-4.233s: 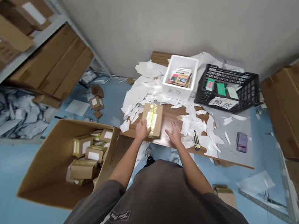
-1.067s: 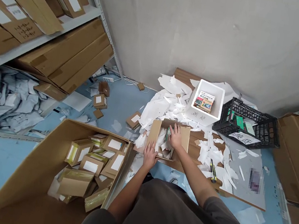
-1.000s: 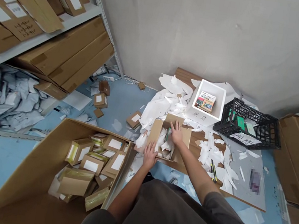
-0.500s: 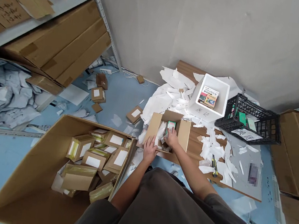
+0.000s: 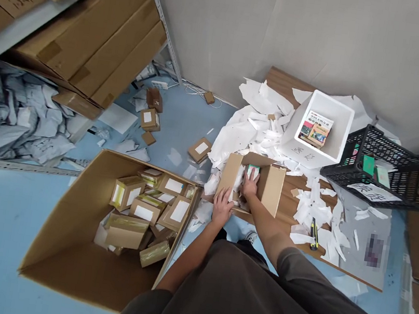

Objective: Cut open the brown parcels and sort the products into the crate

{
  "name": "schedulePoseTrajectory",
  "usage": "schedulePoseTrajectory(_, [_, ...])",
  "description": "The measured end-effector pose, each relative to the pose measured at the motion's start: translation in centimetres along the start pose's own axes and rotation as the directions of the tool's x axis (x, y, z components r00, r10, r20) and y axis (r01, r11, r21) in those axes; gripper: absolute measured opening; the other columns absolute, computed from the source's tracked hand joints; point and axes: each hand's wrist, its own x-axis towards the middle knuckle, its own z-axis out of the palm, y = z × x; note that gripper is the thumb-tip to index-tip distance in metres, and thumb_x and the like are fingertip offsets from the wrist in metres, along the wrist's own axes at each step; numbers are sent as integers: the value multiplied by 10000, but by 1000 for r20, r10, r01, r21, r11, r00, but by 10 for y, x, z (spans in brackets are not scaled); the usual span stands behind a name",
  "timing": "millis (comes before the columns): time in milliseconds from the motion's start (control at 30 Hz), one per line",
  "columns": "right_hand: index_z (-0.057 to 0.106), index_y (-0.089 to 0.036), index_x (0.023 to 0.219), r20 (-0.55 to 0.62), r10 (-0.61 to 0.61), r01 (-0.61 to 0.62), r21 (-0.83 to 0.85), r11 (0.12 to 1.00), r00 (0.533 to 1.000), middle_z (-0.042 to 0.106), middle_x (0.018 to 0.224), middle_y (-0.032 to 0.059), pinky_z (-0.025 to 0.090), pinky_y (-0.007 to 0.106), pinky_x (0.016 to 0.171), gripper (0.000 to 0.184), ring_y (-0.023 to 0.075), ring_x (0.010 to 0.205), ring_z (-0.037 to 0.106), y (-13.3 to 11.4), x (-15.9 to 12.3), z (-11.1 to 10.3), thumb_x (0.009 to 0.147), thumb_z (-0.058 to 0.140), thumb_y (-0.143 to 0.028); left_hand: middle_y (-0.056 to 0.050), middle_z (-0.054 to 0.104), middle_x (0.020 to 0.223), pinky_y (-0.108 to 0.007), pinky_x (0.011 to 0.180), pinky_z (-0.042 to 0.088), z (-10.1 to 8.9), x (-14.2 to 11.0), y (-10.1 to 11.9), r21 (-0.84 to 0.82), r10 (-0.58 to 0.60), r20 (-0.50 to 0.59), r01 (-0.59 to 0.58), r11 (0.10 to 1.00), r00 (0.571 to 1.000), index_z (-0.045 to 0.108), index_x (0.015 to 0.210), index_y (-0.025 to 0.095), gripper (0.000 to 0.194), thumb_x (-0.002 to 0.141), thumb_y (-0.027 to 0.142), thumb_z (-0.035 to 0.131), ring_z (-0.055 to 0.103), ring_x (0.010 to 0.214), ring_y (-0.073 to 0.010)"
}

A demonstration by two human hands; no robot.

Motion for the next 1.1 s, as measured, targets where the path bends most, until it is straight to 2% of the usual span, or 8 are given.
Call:
schedulePoseTrajectory(100, [578, -243, 1581, 9, 14, -14, 35, 999, 1000, 277, 1807, 117, 440, 542, 1200, 813, 436, 1653, 104, -4, -2, -5, 802, 766, -110, -34, 354, 1785, -702, 1302, 298, 1, 1, -1, 3, -17, 1, 17, 1000, 1000, 789, 984, 272, 193, 838, 148, 816, 294, 1651, -399])
schedulePoseTrajectory(367, [495, -359, 1643, -13, -11, 10, -79, 997, 1000, 41, 1863, 58, 459, 660, 1155, 903, 465, 1551, 331, -28, -40, -26, 810, 737, -108, -87, 344, 1789, -666, 1303, 325, -5, 4, -1, 30, -30, -16, 30, 999, 999, 765, 953, 240, 124, 860, 174, 814, 294, 1654, -398])
schedulePoseTrajectory(600, [515, -323, 1643, -128, -169, 171, 3, 985, 977, 106, 1857, 47, 434, 534, 1217, 903, 399, 1549, 405, -38, -74, -83, 788, 683, -86, -70, 350, 1789, -679, 1300, 323, -10, 5, -3, 86, -36, -28, 39, 996, 999, 764, 979, 256, 166, 852, 280, 869, 295, 1653, -421])
schedulePoseTrajectory(667, [506, -316, 1653, -163, -202, 210, 33, 977, 966, 133, 1853, 44, 429, 492, 1233, 915, 374, 1567, 412, -31, -83, -107, 784, 659, -72, -83, 330, 1797, -686, 1304, 309, -15, 4, -6, 108, -27, -7, 27, 994, 1000, 775, 1083, 263, 330, 796, 322, 925, 274, 1655, -455])
schedulePoseTrajectory(767, [506, -313, 1657, -195, -247, 265, 77, 961, 949, 181, 1842, 36, 414, 470, 1253, 938, 351, 1612, 373, -10, -94, -145, 764, 640, -59, -146, 251, 1819, -690, 1302, 300, -32, 8, -2, 128, -41, 46, 35, 991, 998, 636, 1486, 277, 889, 679, 360, 1000, 238, 1651, -516])
schedulePoseTrajectory(833, [509, -303, 1658, -204, -283, 306, 92, 947, 937, 174, 1842, 41, 396, 479, 1266, 962, 354, 1631, 341, 9, -102, -167, 739, 642, -52, -159, 173, 1837, -643, 1299, 335, -45, 19, 16, 117, 3, 37, -7, 993, 999, 416, 1682, 284, 1120, 709, 344, 967, 251, 1651, -498])
schedulePoseTrajectory(933, [435, -298, 1704, -202, -285, 311, 111, 944, 937, 138, 1849, 72, 408, 510, 1250, 1050, 383, 1604, 384, 43, -116, -190, 707, 654, -51, -101, 164, 1847, -534, 1327, 340, -51, 48, 72, 86, 256, 6, -255, 963, 967, 347, 1720, 301, 991, 849, 245, 814, 294, 1656, -403])
schedulePoseTrajectory(1100, [342, -291, 1747, -183, -173, 204, 167, 965, 968, 192, 1832, 137, 442, 517, 1219, 1093, 397, 1551, 469, 108, -136, -206, 728, 677, -84, -98, 341, 1788, -584, 1324, 332, 1, 88, 183, 57, 535, 88, -541, 839, 840, 503, 1637, 274, 817, 858, 154, 718, 311, 1635, -406])
